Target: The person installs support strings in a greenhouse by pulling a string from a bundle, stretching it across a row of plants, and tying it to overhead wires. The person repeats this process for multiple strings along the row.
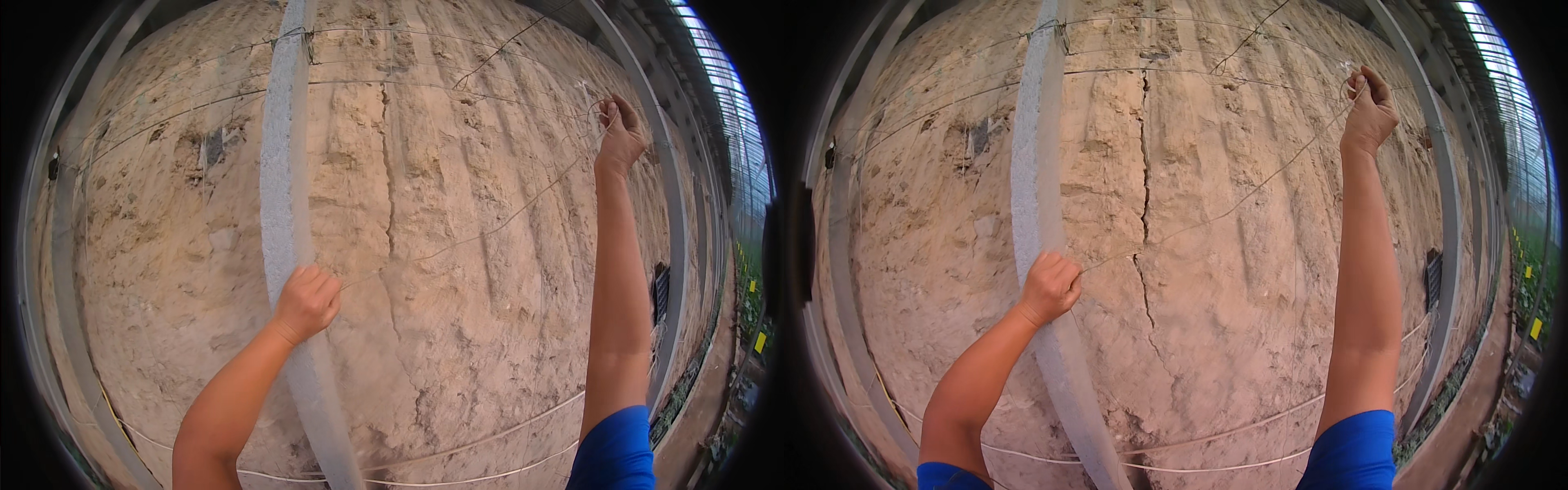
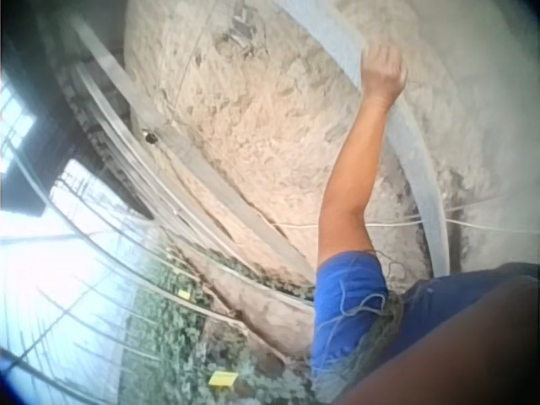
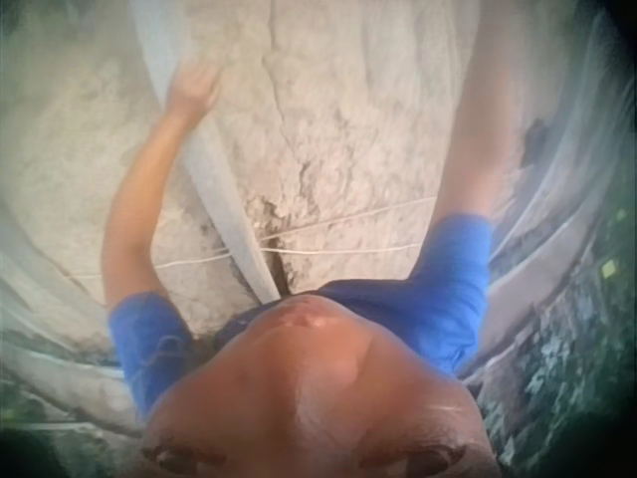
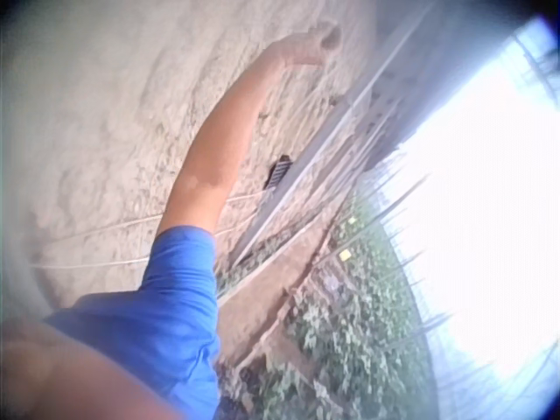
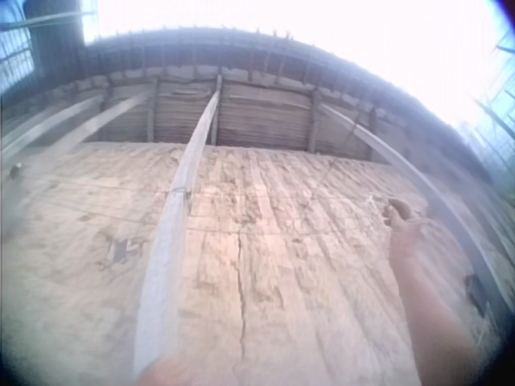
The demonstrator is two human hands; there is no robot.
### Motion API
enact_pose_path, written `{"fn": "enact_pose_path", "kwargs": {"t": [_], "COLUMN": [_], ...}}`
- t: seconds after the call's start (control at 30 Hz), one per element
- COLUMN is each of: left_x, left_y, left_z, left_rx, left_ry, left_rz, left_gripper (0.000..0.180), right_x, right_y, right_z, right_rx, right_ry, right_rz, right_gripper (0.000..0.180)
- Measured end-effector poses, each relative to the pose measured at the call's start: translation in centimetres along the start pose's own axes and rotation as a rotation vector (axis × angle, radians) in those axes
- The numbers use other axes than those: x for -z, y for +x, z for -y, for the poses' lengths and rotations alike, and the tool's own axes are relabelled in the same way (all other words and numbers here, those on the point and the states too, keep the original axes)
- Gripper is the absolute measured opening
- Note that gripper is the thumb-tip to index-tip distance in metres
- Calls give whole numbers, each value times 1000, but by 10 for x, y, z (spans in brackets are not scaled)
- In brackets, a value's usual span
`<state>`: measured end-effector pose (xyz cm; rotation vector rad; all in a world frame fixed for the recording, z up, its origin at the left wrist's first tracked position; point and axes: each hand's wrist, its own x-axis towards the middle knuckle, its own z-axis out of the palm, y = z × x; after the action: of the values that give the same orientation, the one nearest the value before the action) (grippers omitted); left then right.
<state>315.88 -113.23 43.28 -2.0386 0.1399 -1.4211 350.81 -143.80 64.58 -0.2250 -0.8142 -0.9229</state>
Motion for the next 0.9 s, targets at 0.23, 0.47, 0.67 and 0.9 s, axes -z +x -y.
{"fn": "enact_pose_path", "kwargs": {"t": [0.23, 0.47, 0.67, 0.9], "left_x": [3, 3, 1, 2], "left_y": [1, 1, -4, -5], "left_z": [-1, 1, 4, 9], "left_rx": [-11, -12, -42, -41], "left_ry": [0, 26, 26, -58], "left_rz": [46, 104, 99, 89], "left_gripper": [15, 18, 19, 23], "right_x": [25, 60, 63, -32], "right_y": [-65, -100, -117, -59], "right_z": [95, 131, 133, 97], "right_rx": [607, 829, 918, 938], "right_ry": [-58, -93, -28, -85], "right_rz": [-48, -189, -252, -131], "right_gripper": [20, 23, 24, 19]}}
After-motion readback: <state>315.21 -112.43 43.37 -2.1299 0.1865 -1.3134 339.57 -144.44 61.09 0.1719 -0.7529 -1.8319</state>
